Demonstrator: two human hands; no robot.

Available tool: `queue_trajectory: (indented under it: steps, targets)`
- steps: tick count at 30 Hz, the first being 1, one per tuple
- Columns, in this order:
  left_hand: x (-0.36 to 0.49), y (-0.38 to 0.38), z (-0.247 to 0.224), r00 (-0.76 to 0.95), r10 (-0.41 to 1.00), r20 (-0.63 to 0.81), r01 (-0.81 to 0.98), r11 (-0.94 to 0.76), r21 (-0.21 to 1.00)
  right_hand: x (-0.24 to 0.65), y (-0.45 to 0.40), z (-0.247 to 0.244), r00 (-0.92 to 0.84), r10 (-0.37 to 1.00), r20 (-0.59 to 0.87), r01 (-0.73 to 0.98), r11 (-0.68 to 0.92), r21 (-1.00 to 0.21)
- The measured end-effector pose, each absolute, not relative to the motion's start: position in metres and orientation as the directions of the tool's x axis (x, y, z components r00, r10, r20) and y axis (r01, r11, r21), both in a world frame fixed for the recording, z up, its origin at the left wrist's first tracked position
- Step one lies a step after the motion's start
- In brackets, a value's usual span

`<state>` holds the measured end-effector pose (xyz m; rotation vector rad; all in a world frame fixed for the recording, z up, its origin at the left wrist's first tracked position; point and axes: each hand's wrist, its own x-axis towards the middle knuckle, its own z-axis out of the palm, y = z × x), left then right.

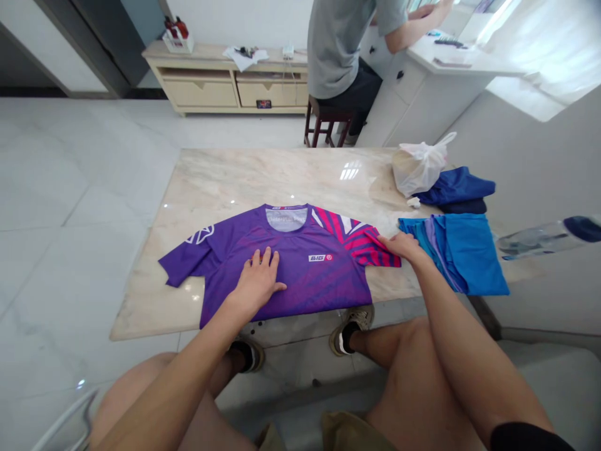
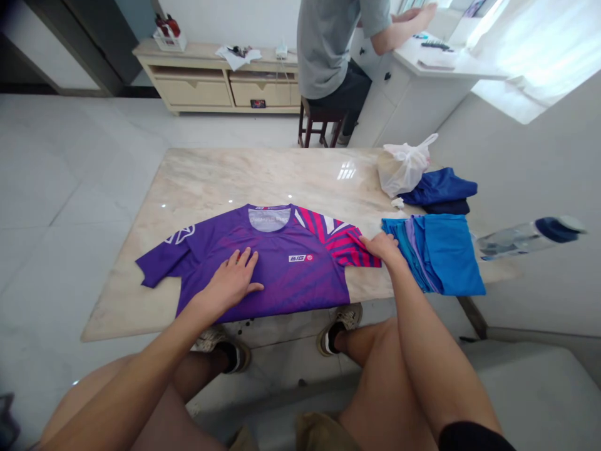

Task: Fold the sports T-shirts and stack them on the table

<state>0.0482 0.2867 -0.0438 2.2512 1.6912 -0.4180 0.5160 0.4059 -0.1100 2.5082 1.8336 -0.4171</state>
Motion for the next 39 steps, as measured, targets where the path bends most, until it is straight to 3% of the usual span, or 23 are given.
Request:
queue_trajectory:
  steps: [2, 4, 10, 14, 16, 18, 20, 23, 26, 30, 34, 39]
  targets:
    - [0.047, 0.287, -0.044, 0.272, 0.878, -0.394, 0.96, -0.275, 0.051, 0.513, 0.407, -0.103, 0.322, 0.872, -0.369, 0.93, -0.364, -0.048]
    - [0.046, 0.287, -0.046, 0.287, 0.879, -0.38, 0.956, -0.288, 0.055, 0.508, 0.406, -0.094, 0.298, 0.852, -0.43, 0.935, -0.351, -0.046]
    - [0.048, 0.288, -0.047, 0.289, 0.881, -0.374, 0.956, -0.284, 0.071, 0.494, 0.4, -0.08, 0.379, 0.902, -0.206, 0.907, -0.407, -0.112]
    - [0.053, 0.289, -0.038, 0.262, 0.867, -0.423, 0.962, -0.269, 0.045, 0.496, 0.396, -0.079, 0.302, 0.885, -0.354, 0.933, -0.351, -0.083]
    - [0.054, 0.29, -0.036, 0.251, 0.859, -0.446, 0.964, -0.265, 0.032, 0.491, 0.392, -0.075, 0.324, 0.904, -0.278, 0.937, -0.348, -0.041]
    - [0.053, 0.292, -0.036, 0.249, 0.852, -0.46, 0.964, -0.264, 0.033, 0.475, 0.388, -0.068, 0.349, 0.935, -0.057, 0.937, -0.35, -0.01]
    - [0.049, 0.299, -0.037, 0.248, 0.854, -0.457, 0.966, -0.254, 0.05, 0.445, 0.385, -0.063, 0.222, 0.968, 0.115, 0.975, -0.22, -0.031]
    - [0.039, 0.315, -0.039, 0.217, 0.896, -0.387, 0.976, -0.207, 0.068, 0.378, 0.384, -0.067, -0.18, 0.976, 0.127, 0.97, 0.197, -0.144]
    - [0.026, 0.334, -0.046, 0.143, 0.95, -0.279, 0.99, -0.131, 0.061, 0.317, 0.384, -0.088, -0.407, 0.908, 0.1, 0.881, 0.42, -0.218]
    - [0.012, 0.345, -0.064, 0.01, 0.951, -0.308, 0.996, 0.018, 0.087, 0.281, 0.391, -0.114, -0.41, 0.912, 0.003, 0.892, 0.402, -0.207]
    - [0.002, 0.345, -0.074, -0.026, 0.943, -0.332, 0.995, 0.058, 0.085, 0.284, 0.406, -0.121, -0.378, 0.925, -0.042, 0.915, 0.367, -0.171]
    - [0.001, 0.344, -0.052, -0.025, 0.946, -0.323, 0.997, 0.046, 0.059, 0.292, 0.417, -0.101, -0.503, 0.862, 0.056, 0.839, 0.503, -0.208]
